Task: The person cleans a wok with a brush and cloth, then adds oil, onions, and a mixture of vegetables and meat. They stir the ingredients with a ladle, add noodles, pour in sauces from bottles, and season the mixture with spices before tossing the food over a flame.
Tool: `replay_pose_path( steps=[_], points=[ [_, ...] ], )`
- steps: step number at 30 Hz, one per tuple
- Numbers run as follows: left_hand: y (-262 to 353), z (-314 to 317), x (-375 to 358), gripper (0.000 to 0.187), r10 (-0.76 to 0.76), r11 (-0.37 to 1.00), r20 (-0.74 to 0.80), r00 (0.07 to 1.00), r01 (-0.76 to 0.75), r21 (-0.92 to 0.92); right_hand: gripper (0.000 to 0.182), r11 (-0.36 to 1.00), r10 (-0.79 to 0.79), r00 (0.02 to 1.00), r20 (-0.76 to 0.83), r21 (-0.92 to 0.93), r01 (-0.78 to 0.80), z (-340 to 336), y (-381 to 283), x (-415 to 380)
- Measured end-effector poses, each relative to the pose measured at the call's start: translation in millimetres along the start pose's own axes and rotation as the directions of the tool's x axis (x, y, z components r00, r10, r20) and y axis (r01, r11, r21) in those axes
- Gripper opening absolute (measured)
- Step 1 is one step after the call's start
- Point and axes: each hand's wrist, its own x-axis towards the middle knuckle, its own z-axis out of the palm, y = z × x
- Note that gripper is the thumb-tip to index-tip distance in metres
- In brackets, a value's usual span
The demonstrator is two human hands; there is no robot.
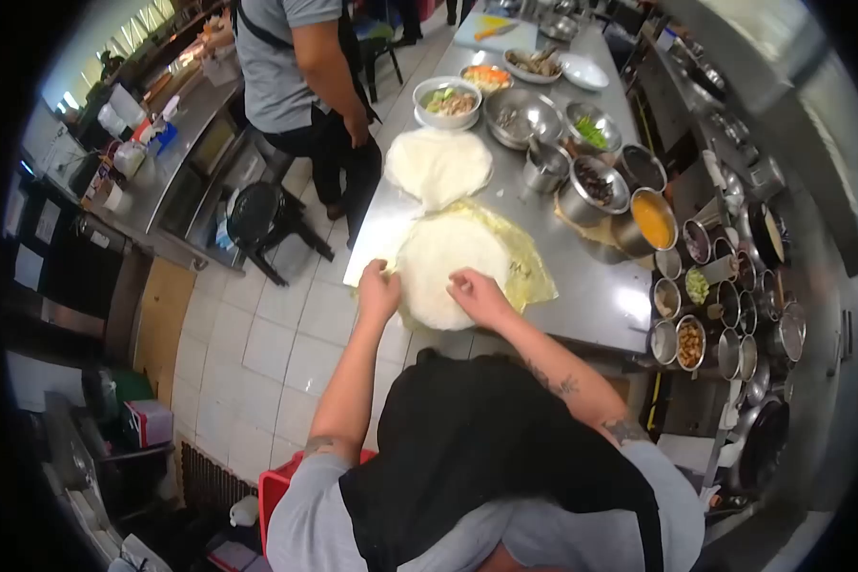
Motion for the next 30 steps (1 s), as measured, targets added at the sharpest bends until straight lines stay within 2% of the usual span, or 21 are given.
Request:
replay_pose_path(
  steps=[2,3,6,8,9,11,12,13,15,18,21,23,25,26,28,29,30],
  points=[
    [2.7,29.5,-7.0,0.035,0.163,0.985,-0.156,0.974,-0.169,-0.024,0.031,0.999,-0.005,0.998,-0.064,-0.053,0.001,-37.3,20.9,-25.6],
    [11.5,-56.1,2.7,0.033,0.362,0.926,-0.207,0.909,-0.326,0.19,0.03,0.986,-0.085,0.983,-0.164,0.129,0.107,6.1,0.7,-33.6],
    [88.6,24.5,-71.2,0.03,0.505,0.862,-0.149,0.85,-0.505,0.035,0.023,0.958,0.118,0.951,-0.284,0.286,-0.034,-68.6,85.2,-142.2],
    [139.1,65.4,-116.7,0.029,0.606,0.79,-0.034,0.795,-0.606,-0.087,0.017,0.892,0.275,0.868,-0.414,0.446,-0.07,-89.1,125.5,-224.2],
    [164.0,91.4,-137.6,0.027,0.668,0.739,0.055,0.742,-0.654,-0.159,0.014,0.894,0.27,0.834,-0.482,0.447,-0.032,-104.4,141.1,-265.7],
    [207.5,146.8,-194.6,0.025,0.685,0.717,0.192,0.703,-0.603,-0.35,0.014,0.838,0.451,0.688,-0.568,0.536,-0.106,-119.4,183.2,-350.6],
    [227.5,168.9,-224.0,0.026,0.712,0.684,0.251,0.655,-0.57,-0.455,0.013,0.844,0.487,0.59,-0.645,0.521,-0.128,-118.0,200.9,-392.6],
    [245.4,183.6,-252.8,0.025,0.744,0.664,0.318,0.588,-0.594,-0.455,0.013,0.844,0.517,0.503,-0.693,0.512,-0.162,-114.5,219.4,-432.1],
    [268.2,220.4,-302.7,0.023,0.731,0.681,0.437,0.524,-0.517,-0.518,0.012,0.828,0.56,0.363,-0.744,0.516,-0.219,-119.6,239.0,-494.6],
    [289.2,266.3,-363.5,0.02,0.665,0.746,0.595,0.451,-0.443,-0.497,0.012,0.79,0.612,0.257,-0.747,0.563,-0.243,-117.3,264.0,-570.8],
    [317.0,302.8,-408.1,0.018,0.693,0.716,0.636,0.34,-0.431,-0.55,0.011,0.699,0.71,0.209,-0.673,0.709,-0.09,-126.0,262.9,-627.4],
    [343.0,322.0,-434.5,0.017,0.654,0.744,0.705,0.275,-0.404,-0.533,0.01,0.683,0.73,0.119,-0.673,0.726,-0.081,-135.7,268.3,-658.9],
    [359.4,356.7,-451.6,0.016,0.646,0.748,0.741,0.182,-0.342,-0.568,0.01,0.687,0.726,0.041,-0.686,0.724,-0.058,-146.8,285.3,-681.2],
    [368.9,375.6,-460.1,0.015,0.626,0.768,0.77,0.126,-0.275,-0.579,0.009,0.704,0.709,-0.036,-0.704,0.71,-0.008,-152.0,293.0,-690.3],
    [393.4,414.6,-481.0,0.014,0.569,0.817,0.822,0.018,-0.132,-0.562,0.009,0.715,0.698,-0.116,-0.707,0.698,0.043,-167.5,308.3,-709.9],
    [405.0,436.4,-490.7,0.011,0.568,0.806,0.822,-0.046,-0.173,-0.566,0.009,0.711,0.701,-0.149,-0.698,0.7,0.065,-171.4,312.8,-721.6],
    [424.3,453.7,-506.1,0.014,0.492,0.854,0.864,-0.105,-0.138,-0.502,0.009,0.713,0.697,-0.156,-0.7,0.7,0.046,-176.7,314.6,-734.7]
  ],
)
